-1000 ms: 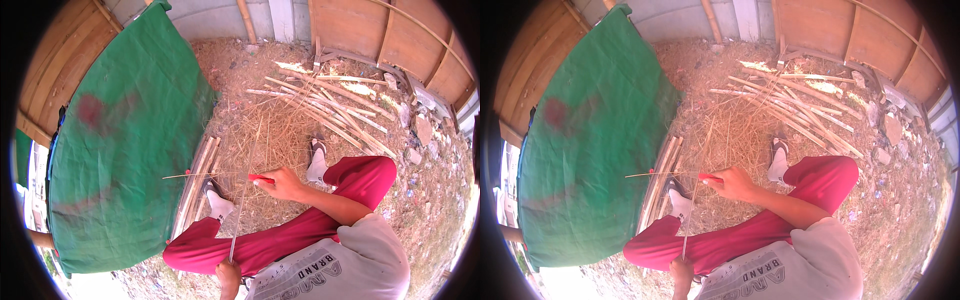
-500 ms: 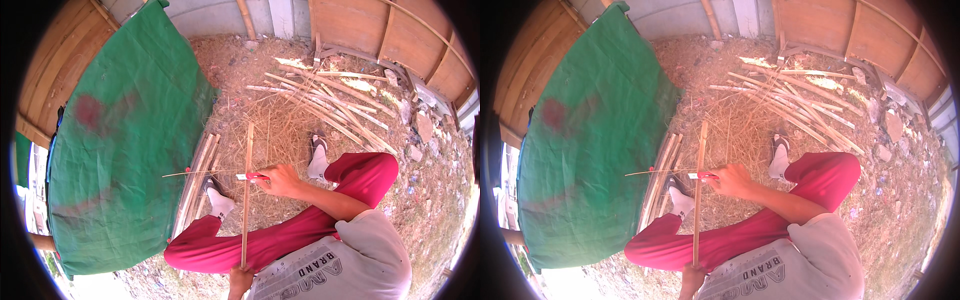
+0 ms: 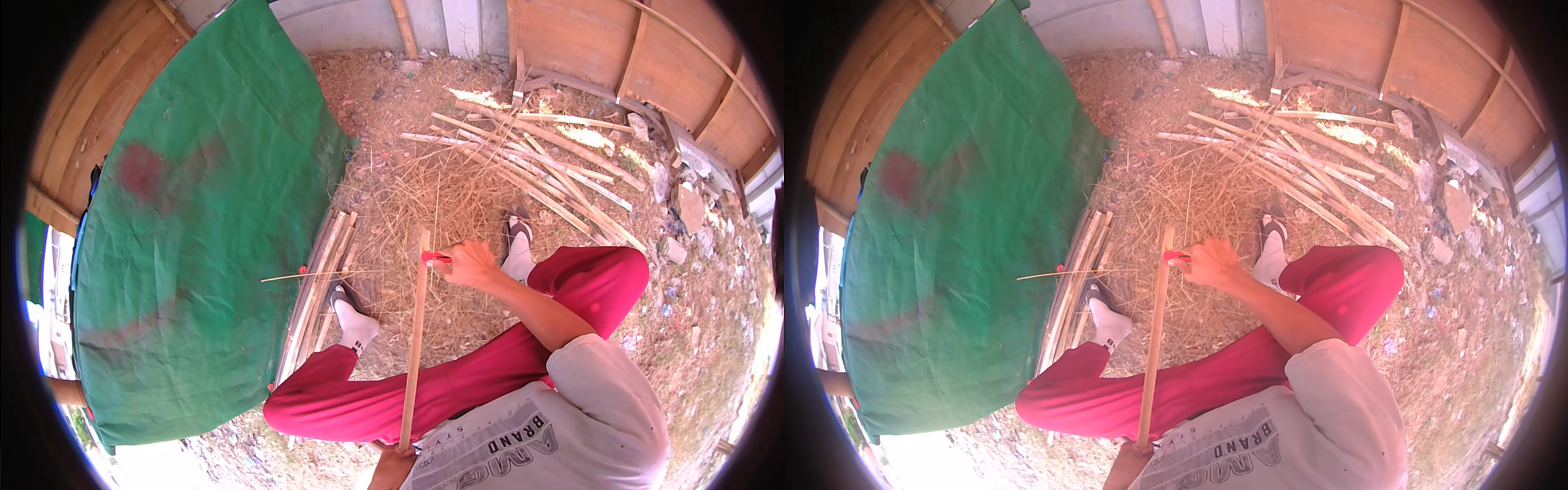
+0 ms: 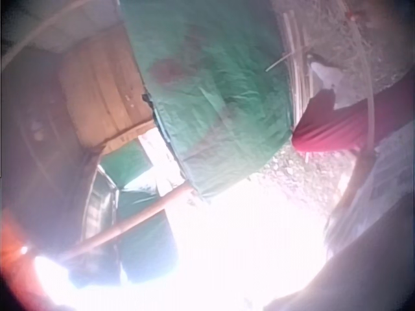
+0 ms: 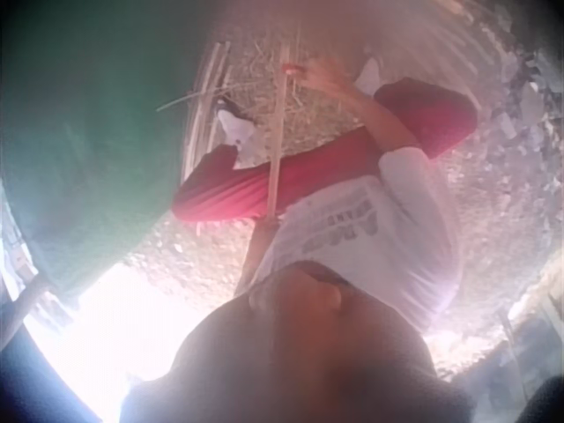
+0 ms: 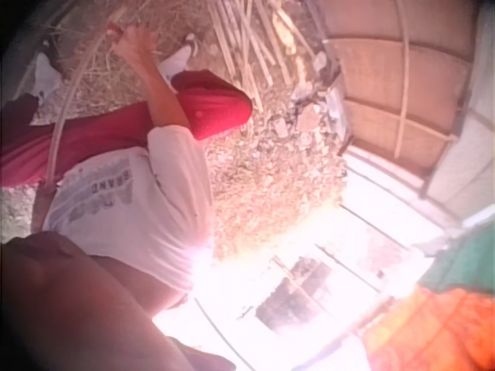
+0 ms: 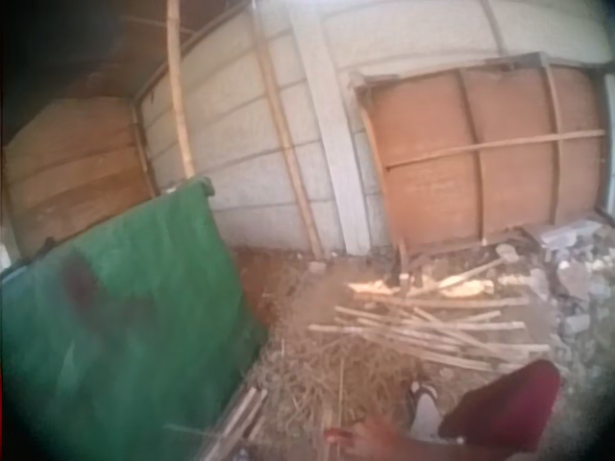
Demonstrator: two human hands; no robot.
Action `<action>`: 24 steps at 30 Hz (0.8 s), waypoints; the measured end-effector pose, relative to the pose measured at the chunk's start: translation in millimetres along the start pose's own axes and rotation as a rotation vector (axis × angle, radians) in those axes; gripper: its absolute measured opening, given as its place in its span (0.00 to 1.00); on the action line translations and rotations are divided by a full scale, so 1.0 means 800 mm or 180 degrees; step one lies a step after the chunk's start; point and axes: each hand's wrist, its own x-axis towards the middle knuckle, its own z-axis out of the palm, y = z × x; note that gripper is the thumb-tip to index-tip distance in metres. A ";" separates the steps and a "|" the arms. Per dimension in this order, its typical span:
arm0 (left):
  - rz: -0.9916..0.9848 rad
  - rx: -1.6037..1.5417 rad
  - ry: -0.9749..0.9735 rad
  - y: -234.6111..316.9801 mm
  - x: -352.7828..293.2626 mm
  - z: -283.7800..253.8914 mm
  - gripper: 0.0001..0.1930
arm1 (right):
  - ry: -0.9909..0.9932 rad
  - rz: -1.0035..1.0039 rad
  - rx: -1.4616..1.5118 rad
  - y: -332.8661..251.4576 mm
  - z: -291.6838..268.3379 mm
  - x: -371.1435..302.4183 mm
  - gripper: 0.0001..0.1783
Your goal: The person sits on the ground and uses a red utility knife to shave the surface of long, thin bamboo sticks. They hold the sticks with one hand and scrape the blade along the length of the wood, removing the outer layer and smoothing the surface.
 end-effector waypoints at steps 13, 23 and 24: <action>-0.0237 -0.0299 0.0261 0.029 -0.008 -0.021 0.11 | 0.0024 0.0102 -0.0123 0.024 0.029 0.014 0.21; -0.0887 -0.2796 -0.0304 -0.081 -0.008 -0.042 0.12 | 0.1193 0.1915 0.0397 0.144 -0.080 0.047 0.28; -0.0822 -0.2502 -0.0202 -0.054 -0.005 -0.043 0.12 | 0.1137 0.1800 0.0387 0.131 -0.078 0.054 0.28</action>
